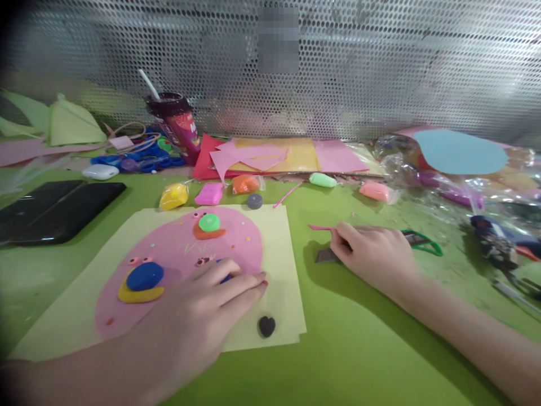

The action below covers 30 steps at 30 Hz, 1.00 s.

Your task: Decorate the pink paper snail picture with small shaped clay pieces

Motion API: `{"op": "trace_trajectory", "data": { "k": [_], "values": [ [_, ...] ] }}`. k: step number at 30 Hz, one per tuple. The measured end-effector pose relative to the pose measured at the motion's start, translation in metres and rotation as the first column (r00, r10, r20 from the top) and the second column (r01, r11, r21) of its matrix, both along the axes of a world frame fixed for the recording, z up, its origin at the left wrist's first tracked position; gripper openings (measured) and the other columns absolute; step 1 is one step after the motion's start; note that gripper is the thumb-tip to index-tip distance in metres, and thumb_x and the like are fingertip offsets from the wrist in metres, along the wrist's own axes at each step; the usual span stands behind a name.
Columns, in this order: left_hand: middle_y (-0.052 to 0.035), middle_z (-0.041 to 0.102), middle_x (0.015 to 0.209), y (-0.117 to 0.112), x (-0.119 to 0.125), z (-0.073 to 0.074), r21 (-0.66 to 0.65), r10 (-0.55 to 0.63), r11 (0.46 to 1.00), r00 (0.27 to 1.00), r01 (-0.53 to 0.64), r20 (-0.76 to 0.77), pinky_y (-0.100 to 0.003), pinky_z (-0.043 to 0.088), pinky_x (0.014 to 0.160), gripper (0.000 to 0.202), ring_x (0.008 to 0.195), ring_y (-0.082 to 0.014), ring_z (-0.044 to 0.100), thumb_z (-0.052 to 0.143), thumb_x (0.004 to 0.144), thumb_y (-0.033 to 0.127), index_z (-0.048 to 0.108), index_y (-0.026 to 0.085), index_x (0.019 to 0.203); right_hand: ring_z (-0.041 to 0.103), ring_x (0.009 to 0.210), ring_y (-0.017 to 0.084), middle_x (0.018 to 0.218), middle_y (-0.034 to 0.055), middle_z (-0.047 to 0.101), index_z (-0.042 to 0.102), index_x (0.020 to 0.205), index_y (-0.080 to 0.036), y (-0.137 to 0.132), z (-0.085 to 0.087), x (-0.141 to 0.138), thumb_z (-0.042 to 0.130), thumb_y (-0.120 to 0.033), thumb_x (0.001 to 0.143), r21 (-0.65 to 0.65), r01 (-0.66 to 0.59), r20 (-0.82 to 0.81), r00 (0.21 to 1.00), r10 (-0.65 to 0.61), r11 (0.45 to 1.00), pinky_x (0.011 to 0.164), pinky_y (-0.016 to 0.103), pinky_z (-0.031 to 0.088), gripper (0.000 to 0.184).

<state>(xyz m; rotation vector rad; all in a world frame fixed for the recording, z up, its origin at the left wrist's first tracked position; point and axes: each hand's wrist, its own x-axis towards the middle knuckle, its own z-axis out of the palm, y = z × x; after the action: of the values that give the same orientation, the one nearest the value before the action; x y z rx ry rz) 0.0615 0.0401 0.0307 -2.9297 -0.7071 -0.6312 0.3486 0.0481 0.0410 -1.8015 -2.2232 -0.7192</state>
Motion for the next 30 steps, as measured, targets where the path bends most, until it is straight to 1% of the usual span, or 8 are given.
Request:
{"op": "trace_trajectory", "data": {
  "k": [4,9,11,19,21,25,30],
  "values": [
    [-0.0061,0.066,0.094,0.0005,0.0004,0.0004,0.008,-0.005,1.0,1.0,0.005,0.023,-0.034,0.044,0.06,0.038,0.073,-0.0199,0.048,0.037,0.072,-0.006,0.062,0.011,0.096,0.037,0.036,0.01,0.047,-0.0023,0.06,0.047,0.054,-0.02,0.0001,0.0007,0.0002,0.035,-0.032,0.087,-0.008,-0.017,-0.002,1.0,0.017,1.0,0.041,0.022,0.017,0.037],
    [-0.0074,0.065,0.101,0.0003,-0.0017,-0.0024,0.002,0.003,1.0,0.998,-0.003,-0.065,-0.035,0.045,0.063,0.042,0.077,-0.0207,0.049,0.036,0.073,-0.007,0.06,0.012,0.102,0.039,0.037,0.011,0.048,-0.0017,0.06,0.048,0.054,-0.02,0.0001,0.0019,-0.001,0.037,-0.03,0.084,-0.027,-0.013,-0.003,1.0,0.013,1.0,0.042,0.022,0.018,0.033],
    [-0.0073,0.064,0.101,-0.0001,-0.0021,-0.002,0.003,0.002,1.0,0.997,-0.002,-0.081,-0.035,0.044,0.063,0.042,0.077,-0.0207,0.05,0.036,0.073,-0.008,0.06,0.012,0.102,0.04,0.037,0.011,0.048,-0.0016,0.06,0.048,0.054,-0.02,-0.0001,0.0021,-0.0013,0.038,-0.029,0.083,-0.033,-0.017,-0.003,1.0,0.016,0.999,0.042,0.023,0.018,0.032],
    [-0.0062,0.066,0.1,-0.001,-0.0007,-0.0012,-0.007,0.003,1.0,1.0,-0.003,0.003,-0.034,0.043,0.063,0.044,0.076,-0.0202,0.048,0.034,0.075,-0.008,0.061,0.01,0.104,0.043,0.036,0.012,0.046,-0.0041,0.058,0.048,0.054,-0.021,-0.0029,0.0023,-0.0018,0.037,-0.028,0.082,0.0,-0.056,-0.027,0.998,0.056,0.998,0.042,0.02,0.021,0.03],
    [-0.0065,0.066,0.1,-0.0008,-0.0006,-0.002,-0.009,-0.002,1.0,1.0,0.002,0.01,-0.034,0.043,0.062,0.046,0.075,-0.0201,0.048,0.033,0.073,-0.008,0.061,0.01,0.105,0.044,0.035,0.011,0.043,-0.0034,0.056,0.048,0.053,-0.021,-0.0033,0.0013,-0.0018,0.037,-0.029,0.082,0.02,-0.037,-0.048,0.998,0.038,0.999,0.041,0.02,0.022,0.032],
    [-0.0068,0.066,0.098,-0.0017,-0.0013,-0.0019,-0.011,0.002,1.0,1.0,-0.002,-0.006,-0.034,0.043,0.061,0.046,0.075,-0.0209,0.048,0.034,0.072,-0.008,0.06,0.009,0.106,0.041,0.033,0.011,0.037,-0.0012,0.049,0.046,0.052,-0.02,-0.0029,-0.0006,-0.0026,0.037,-0.034,0.084,0.037,0.055,-0.083,0.995,-0.052,0.998,0.039,0.02,0.02,0.037],
    [-0.0062,0.066,0.098,-0.0013,-0.0009,0.0002,-0.012,-0.012,1.0,1.0,0.012,-0.011,-0.033,0.043,0.062,0.044,0.075,-0.0197,0.049,0.036,0.072,-0.009,0.06,0.011,0.103,0.04,0.034,0.013,0.04,-0.0013,0.052,0.046,0.055,-0.022,-0.0025,0.001,-0.0066,0.039,-0.033,0.082,-0.017,0.101,-0.08,0.991,-0.103,0.995,0.039,0.022,0.018,0.031]
  ]
}}
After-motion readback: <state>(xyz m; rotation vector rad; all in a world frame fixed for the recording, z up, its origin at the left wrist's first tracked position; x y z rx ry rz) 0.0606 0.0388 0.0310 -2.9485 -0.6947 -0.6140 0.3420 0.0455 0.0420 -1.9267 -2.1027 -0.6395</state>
